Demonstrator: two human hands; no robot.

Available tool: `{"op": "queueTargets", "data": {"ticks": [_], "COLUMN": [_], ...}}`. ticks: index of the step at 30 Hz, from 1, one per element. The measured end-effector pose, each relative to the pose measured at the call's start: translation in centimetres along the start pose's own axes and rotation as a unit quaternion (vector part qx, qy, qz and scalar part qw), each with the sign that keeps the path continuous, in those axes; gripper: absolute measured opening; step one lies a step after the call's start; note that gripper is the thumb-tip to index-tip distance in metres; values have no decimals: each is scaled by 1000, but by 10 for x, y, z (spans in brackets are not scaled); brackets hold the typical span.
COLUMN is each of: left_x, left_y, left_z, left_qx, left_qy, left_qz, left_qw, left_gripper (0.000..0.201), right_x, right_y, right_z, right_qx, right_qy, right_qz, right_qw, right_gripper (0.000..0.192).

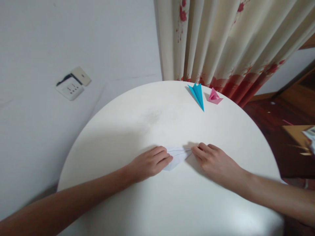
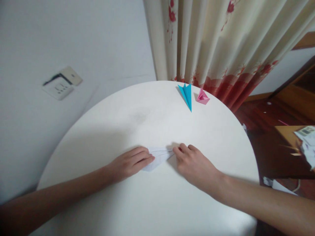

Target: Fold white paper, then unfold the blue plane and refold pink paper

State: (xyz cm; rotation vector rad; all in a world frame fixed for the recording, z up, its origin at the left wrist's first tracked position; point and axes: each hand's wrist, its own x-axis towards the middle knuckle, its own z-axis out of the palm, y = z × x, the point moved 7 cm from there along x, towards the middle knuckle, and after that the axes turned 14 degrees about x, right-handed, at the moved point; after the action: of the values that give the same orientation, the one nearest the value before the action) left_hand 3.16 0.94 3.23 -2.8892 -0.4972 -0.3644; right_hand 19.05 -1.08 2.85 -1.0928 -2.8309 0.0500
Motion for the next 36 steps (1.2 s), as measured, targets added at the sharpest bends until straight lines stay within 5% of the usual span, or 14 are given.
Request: {"op": "queueTargets", "data": {"ticks": [3,6,11,14,18,22,29,36], "left_x": [-3,-4,-3,-3,-4,-3,14,22], "left_y": [-4,-16,-24,-26,-17,-10,-2,3], "left_z": [2,5,13,14,10,6,1,3], "left_qx": [-36,-91,-205,-211,-126,-66,62,103], "left_qy": [-13,-21,-40,-20,14,-2,-106,-132], "left_qz": [-26,-121,-199,-175,-52,2,-11,-9], "left_qw": [999,988,957,961,991,998,992,986], "left_gripper": [30,37,24,22,25,26,46,40], "right_x": [0,0,0,0,0,0,0,0], "right_y": [-1,-1,-1,-1,-1,-1,-2,-2], "right_z": [0,1,3,3,2,3,2,2], "right_qx": [-6,-13,-11,-16,-23,-21,-25,-27], "right_qy": [-1,-6,-10,-12,-14,-21,-22,-18], "right_qz": [1,4,8,9,11,15,16,12], "right_qw": [1000,1000,1000,1000,1000,999,999,999], "right_gripper": [16,15,14,13,13,13,13,14]}}
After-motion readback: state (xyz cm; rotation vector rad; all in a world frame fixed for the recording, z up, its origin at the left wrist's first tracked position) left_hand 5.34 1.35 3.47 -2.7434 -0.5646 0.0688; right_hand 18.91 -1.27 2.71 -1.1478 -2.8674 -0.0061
